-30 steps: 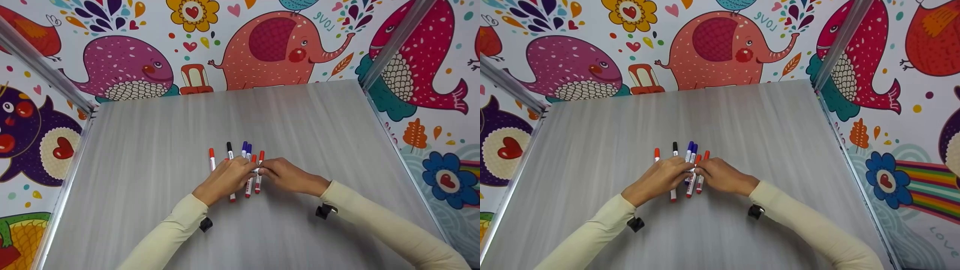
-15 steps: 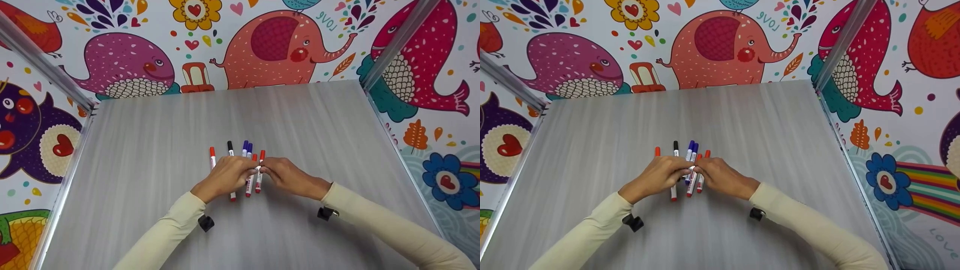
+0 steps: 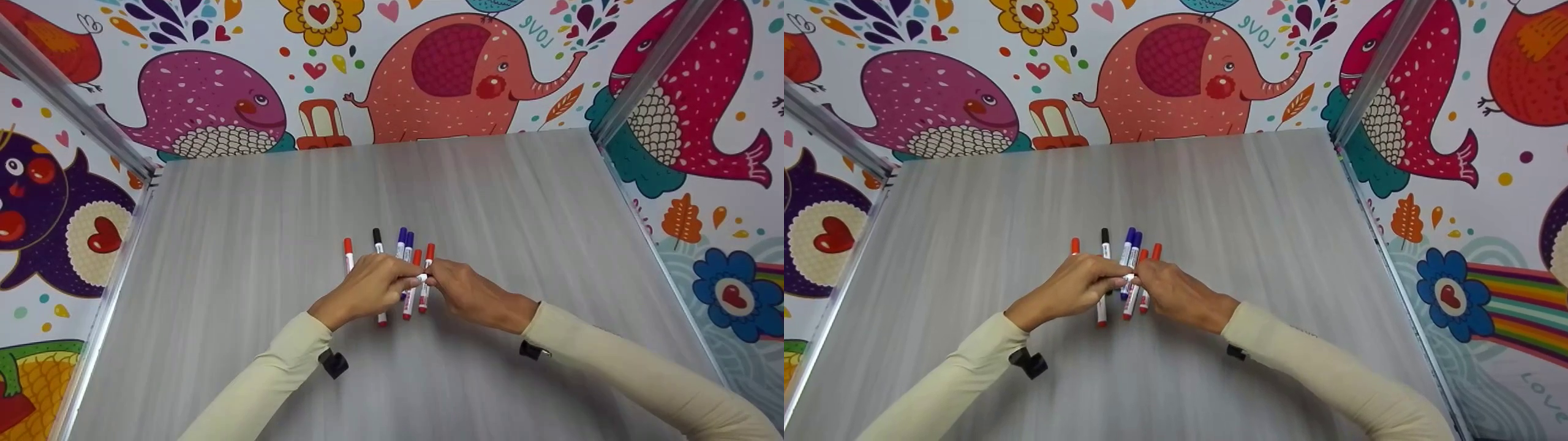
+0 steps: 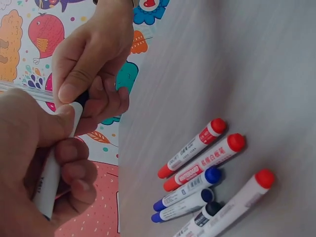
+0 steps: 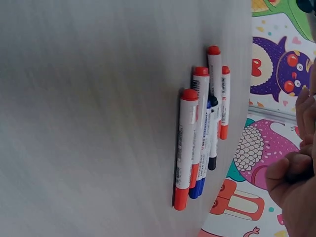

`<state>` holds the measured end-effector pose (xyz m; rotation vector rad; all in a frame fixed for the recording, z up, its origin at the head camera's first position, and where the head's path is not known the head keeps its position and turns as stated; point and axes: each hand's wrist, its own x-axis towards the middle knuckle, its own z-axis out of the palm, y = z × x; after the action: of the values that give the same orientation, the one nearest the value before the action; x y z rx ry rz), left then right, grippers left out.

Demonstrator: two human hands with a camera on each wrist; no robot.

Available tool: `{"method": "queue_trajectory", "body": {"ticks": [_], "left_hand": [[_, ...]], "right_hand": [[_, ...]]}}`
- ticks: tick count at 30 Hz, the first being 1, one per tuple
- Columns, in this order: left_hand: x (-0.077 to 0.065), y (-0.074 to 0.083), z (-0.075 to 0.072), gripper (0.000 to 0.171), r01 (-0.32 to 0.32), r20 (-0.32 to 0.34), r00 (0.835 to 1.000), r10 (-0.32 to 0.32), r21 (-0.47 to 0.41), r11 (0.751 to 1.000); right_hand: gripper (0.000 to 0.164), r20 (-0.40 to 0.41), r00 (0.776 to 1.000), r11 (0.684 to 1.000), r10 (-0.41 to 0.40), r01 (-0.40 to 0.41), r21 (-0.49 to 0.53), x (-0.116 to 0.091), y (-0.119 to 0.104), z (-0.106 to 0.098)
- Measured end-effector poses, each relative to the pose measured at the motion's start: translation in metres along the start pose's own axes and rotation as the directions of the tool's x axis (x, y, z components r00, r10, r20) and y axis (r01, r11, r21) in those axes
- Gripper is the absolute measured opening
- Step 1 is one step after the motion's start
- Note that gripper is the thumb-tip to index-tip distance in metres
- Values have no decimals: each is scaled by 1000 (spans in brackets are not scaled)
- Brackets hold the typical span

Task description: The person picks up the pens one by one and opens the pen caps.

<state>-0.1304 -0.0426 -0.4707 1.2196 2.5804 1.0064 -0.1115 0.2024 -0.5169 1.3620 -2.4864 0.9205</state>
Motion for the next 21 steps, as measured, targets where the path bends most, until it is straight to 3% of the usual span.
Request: {"method": "queue_trajectory", "body": {"ticks": [4, 8, 11, 14, 18, 21], "left_hand": [[-1, 0, -1, 16, 23, 19, 1000, -22, -48, 999], [-1, 2, -2, 15, 27, 41, 999, -25, -66, 997], [-1, 4, -4, 17, 32, 61, 998, -27, -79, 996], [-2, 5, -5, 22, 47, 84, 996, -38, -103, 994], [-3, 6, -6, 24, 76, 112, 992, -60, -147, 986], [-3, 5, -7, 25, 86, 134, 989, -60, -201, 976]], "right_hand": [[25, 27, 999, 998, -35, 37, -57, -2, 0, 0], [22, 41, 998, 998, -48, 50, -42, -3, 0, -1], [14, 31, 997, 996, -69, 71, -46, -3, 0, -1], [18, 18, 995, 992, -96, 97, -82, -5, 0, -2], [16, 10, 989, 975, -146, 146, -166, -6, 1, -3], [26, 12, 978, 944, -210, 206, -256, -7, 4, -5]]}}
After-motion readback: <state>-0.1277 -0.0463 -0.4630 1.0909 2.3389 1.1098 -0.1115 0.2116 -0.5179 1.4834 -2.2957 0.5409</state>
